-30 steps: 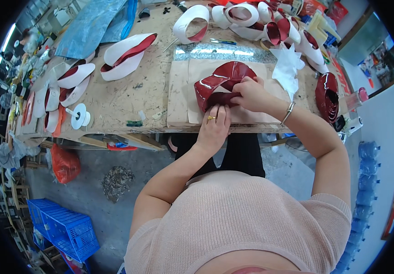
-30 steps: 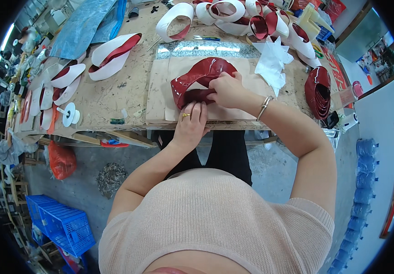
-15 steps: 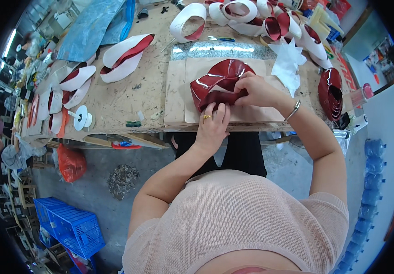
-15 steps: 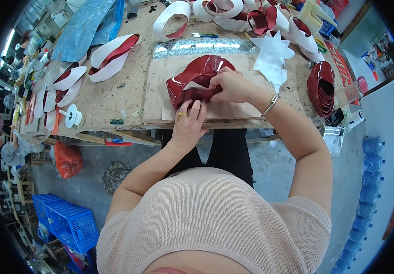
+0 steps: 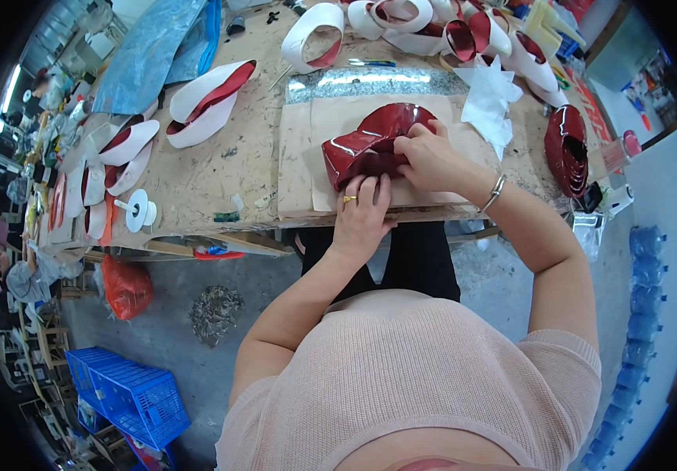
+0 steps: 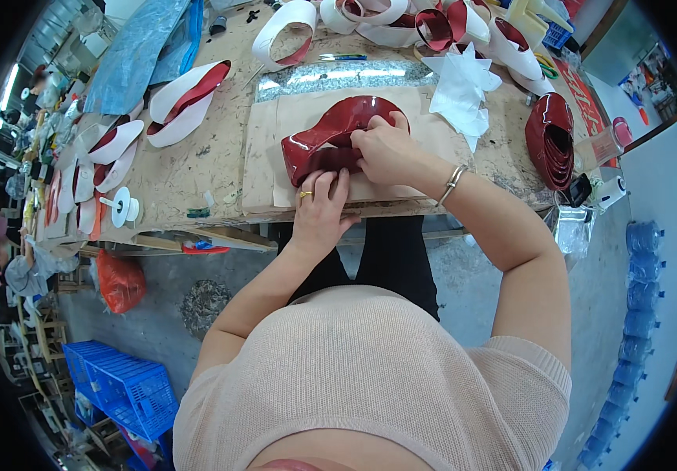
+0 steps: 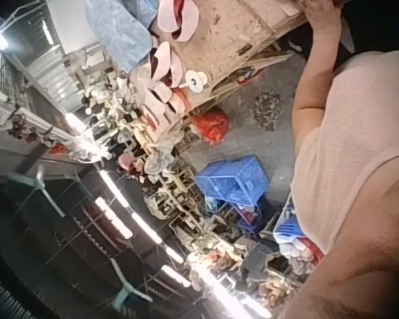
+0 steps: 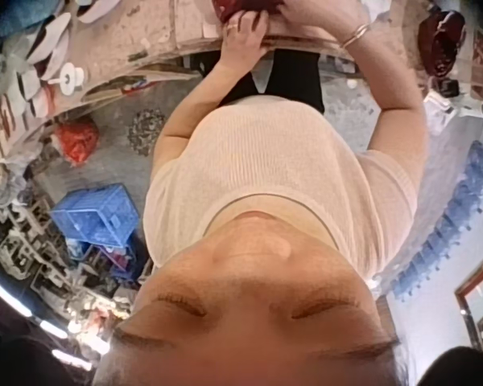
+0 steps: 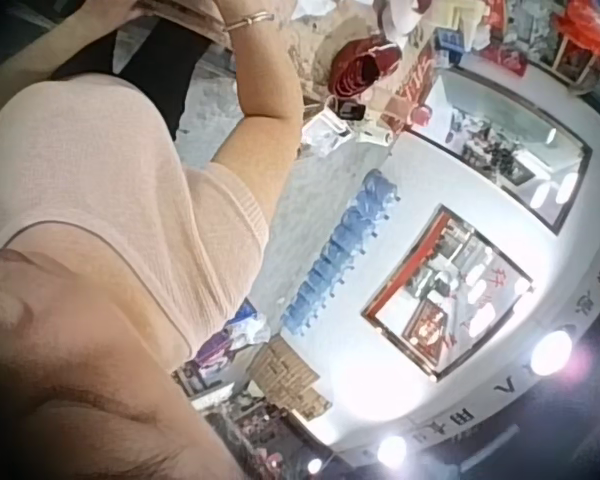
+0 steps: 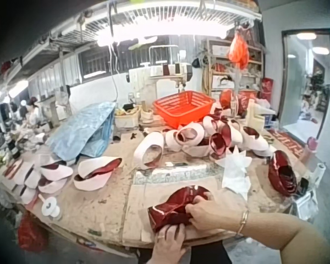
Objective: The recorder is assembling components of high-heeled shoes, applying adhesive strips and fitting upper materials to soles or forms.
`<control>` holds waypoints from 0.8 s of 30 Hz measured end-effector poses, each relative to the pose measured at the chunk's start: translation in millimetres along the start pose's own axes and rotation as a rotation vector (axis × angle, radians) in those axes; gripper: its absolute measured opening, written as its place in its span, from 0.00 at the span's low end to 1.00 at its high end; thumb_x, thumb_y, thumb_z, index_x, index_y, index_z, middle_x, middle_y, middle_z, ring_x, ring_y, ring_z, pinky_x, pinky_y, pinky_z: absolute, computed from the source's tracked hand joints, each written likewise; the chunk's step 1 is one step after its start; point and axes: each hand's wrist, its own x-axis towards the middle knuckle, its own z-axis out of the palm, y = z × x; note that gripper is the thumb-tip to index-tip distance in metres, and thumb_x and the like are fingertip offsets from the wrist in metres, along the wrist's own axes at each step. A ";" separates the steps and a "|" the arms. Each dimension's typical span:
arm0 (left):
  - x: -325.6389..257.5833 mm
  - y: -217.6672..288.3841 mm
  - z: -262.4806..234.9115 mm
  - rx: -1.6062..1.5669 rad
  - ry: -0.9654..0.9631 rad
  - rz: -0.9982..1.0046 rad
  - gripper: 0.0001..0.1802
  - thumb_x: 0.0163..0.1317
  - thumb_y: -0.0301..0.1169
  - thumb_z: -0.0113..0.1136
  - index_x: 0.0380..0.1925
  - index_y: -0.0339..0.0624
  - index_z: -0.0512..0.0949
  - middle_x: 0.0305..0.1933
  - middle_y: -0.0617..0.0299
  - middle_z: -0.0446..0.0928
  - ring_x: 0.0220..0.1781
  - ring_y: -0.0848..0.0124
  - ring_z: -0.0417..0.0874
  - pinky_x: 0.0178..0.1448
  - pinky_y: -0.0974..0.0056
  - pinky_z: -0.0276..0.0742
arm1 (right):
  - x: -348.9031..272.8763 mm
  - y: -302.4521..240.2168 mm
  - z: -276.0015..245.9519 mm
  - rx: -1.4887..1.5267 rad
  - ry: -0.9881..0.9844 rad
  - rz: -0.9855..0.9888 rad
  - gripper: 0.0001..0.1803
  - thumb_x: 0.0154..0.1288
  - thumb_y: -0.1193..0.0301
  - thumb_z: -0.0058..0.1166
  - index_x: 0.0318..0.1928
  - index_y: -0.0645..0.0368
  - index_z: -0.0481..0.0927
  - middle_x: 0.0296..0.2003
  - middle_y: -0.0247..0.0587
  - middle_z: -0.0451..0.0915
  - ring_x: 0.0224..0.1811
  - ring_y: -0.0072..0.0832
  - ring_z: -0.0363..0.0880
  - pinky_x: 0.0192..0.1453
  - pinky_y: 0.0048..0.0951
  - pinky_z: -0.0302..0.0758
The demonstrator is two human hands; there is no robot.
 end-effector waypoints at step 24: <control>7.7 -42.0 -62.7 0.433 -0.204 0.444 0.41 0.39 0.57 0.67 0.50 0.42 0.74 0.52 0.58 0.73 0.56 0.66 0.72 0.67 0.51 0.50 | -34.7 -68.7 63.6 0.150 0.477 -0.078 0.28 0.62 0.60 0.52 0.58 0.66 0.68 0.56 0.53 0.72 0.60 0.45 0.69 0.68 0.43 0.60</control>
